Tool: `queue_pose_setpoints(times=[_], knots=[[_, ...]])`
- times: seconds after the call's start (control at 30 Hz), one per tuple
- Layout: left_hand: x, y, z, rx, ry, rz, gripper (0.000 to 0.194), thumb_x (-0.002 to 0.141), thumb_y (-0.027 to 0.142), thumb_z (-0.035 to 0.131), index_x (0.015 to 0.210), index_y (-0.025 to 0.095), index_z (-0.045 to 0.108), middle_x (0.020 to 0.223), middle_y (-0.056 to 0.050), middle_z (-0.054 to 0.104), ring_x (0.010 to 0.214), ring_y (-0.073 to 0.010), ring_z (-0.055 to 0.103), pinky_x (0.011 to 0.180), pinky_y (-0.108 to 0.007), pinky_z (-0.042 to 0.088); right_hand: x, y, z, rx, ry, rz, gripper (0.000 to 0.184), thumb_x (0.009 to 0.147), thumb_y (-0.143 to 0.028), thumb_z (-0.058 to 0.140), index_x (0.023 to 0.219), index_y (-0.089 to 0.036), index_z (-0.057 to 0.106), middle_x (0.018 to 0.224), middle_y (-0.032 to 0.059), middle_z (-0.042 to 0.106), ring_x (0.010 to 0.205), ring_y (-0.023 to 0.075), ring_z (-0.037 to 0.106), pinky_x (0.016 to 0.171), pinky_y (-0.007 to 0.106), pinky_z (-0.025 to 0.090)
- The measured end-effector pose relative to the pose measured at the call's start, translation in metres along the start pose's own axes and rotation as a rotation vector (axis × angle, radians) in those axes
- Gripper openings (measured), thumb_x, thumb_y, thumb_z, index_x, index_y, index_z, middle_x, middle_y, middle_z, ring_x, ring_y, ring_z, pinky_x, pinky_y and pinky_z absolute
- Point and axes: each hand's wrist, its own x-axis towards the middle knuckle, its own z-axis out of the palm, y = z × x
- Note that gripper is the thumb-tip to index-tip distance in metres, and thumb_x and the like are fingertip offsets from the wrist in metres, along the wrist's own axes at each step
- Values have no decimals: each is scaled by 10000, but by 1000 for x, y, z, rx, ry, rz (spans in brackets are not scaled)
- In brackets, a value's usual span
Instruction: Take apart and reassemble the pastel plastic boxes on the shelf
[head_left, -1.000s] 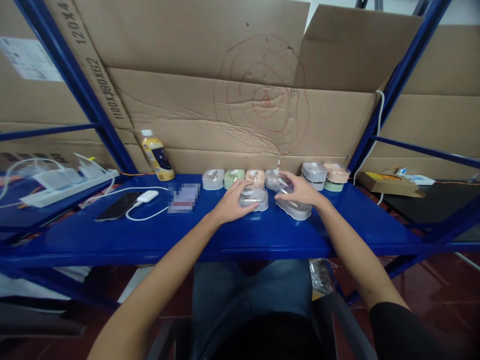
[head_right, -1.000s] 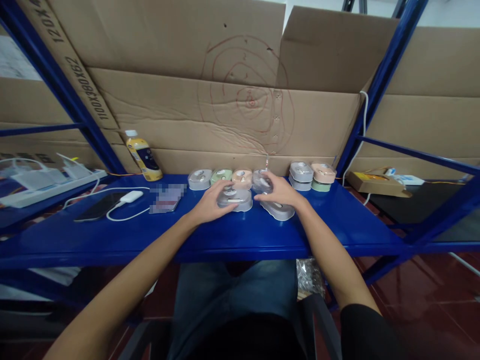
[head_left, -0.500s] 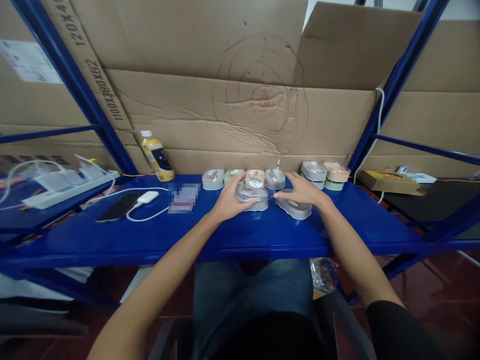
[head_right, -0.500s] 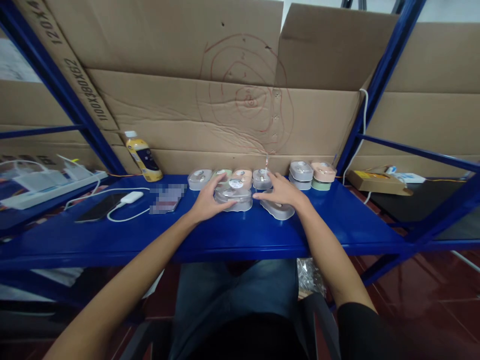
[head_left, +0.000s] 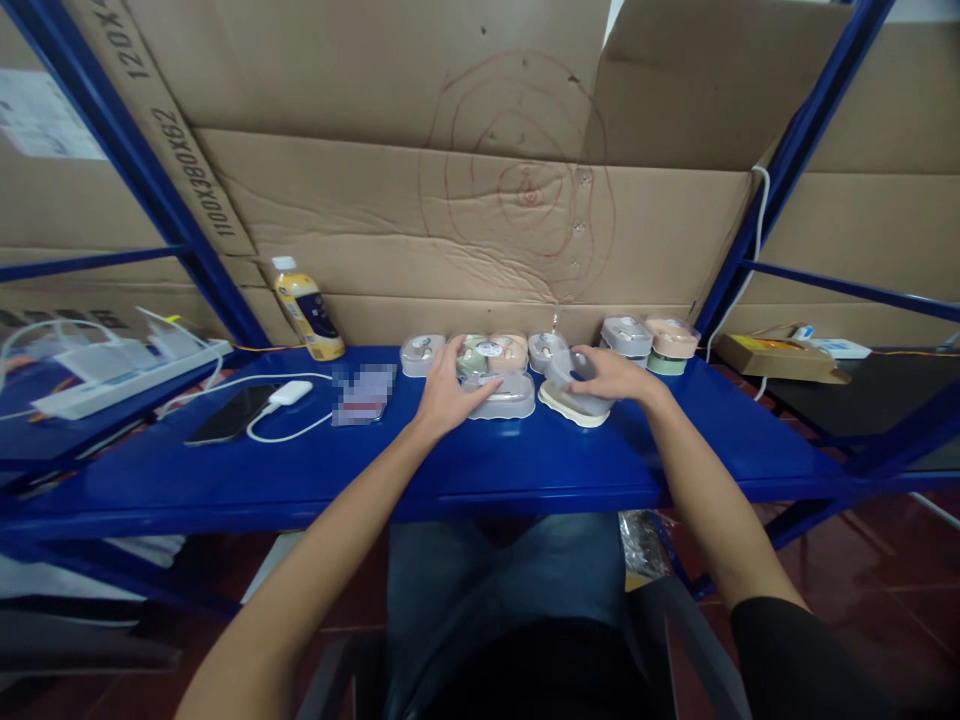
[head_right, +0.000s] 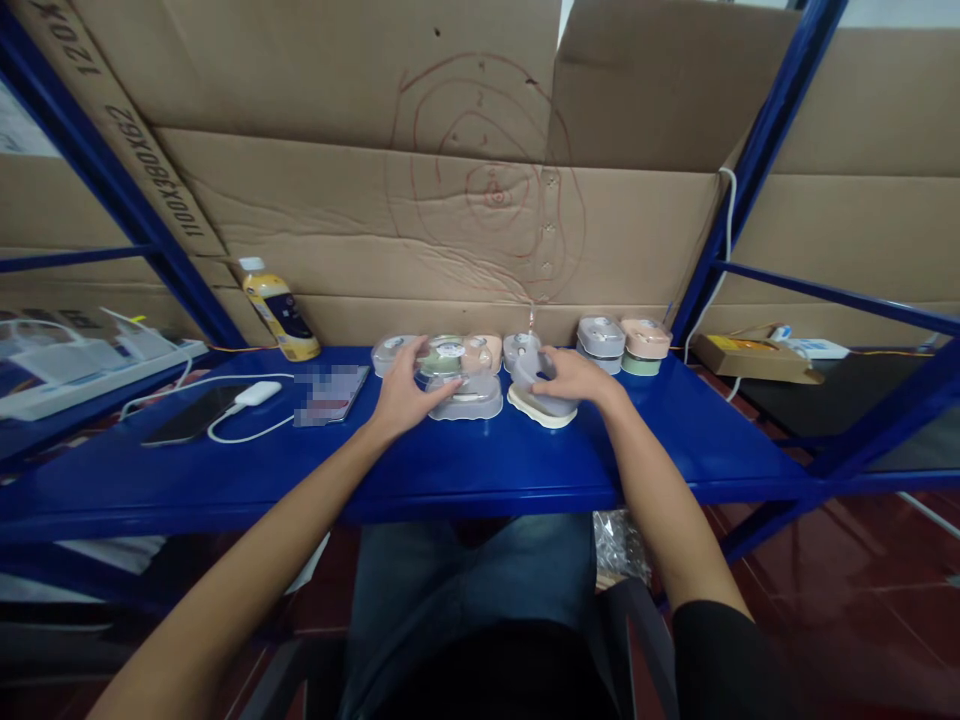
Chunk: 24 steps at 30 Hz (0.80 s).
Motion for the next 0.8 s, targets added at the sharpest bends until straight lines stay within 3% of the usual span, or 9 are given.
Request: queue_pose_setpoints(times=[0.13,0.23,0.3,0.43,0.6,0.8], knots=[[1,0,0,-18,15,-9,895,794,565,845,1518,222,445,1418,-192,616,1283,-389,638,1144,-606,500,-1,25,-10,1,68,171,636,977,-584,603,1442,-150,640,1460,179,687,1325,380,662,1106,458,527],[1,0,-1,-23,9,-5,890,796,564,845,1513,216,449,1404,-193,624,1276,-390,642,1142,-602,505,-2,38,-14,-28,-57,351,629,992,-630,566,1328,-120,716,1374,218,726,1238,408,706,1010,470,568],[1,0,-1,-17,7,0,882,799,559,845,1509,213,451,1406,-194,623,1275,-386,646,1133,-593,516,-3,40,-15,-36,-126,397,656,976,-656,583,1299,-104,729,1355,234,732,1203,423,718,964,469,579],[1,-2,-1,16,24,2,878,809,563,846,1512,224,444,1381,-180,634,1276,-384,648,1124,-594,523,-3,31,-13,-38,-105,357,722,967,-677,588,1377,-87,666,1414,245,697,1238,420,695,998,467,558],[1,-2,-1,34,32,7,871,814,564,843,1515,233,445,1344,-174,640,1266,-382,652,1123,-598,523,2,4,1,-16,-3,126,859,915,-652,665,1561,-116,482,1429,221,692,1256,391,690,993,428,556],[1,-1,-1,2,32,-16,878,811,572,837,1517,228,443,1371,-188,624,1278,-394,639,1129,-619,513,4,-22,20,-131,-109,81,943,845,-711,693,1567,-145,475,1376,233,713,1227,440,702,935,473,573]])
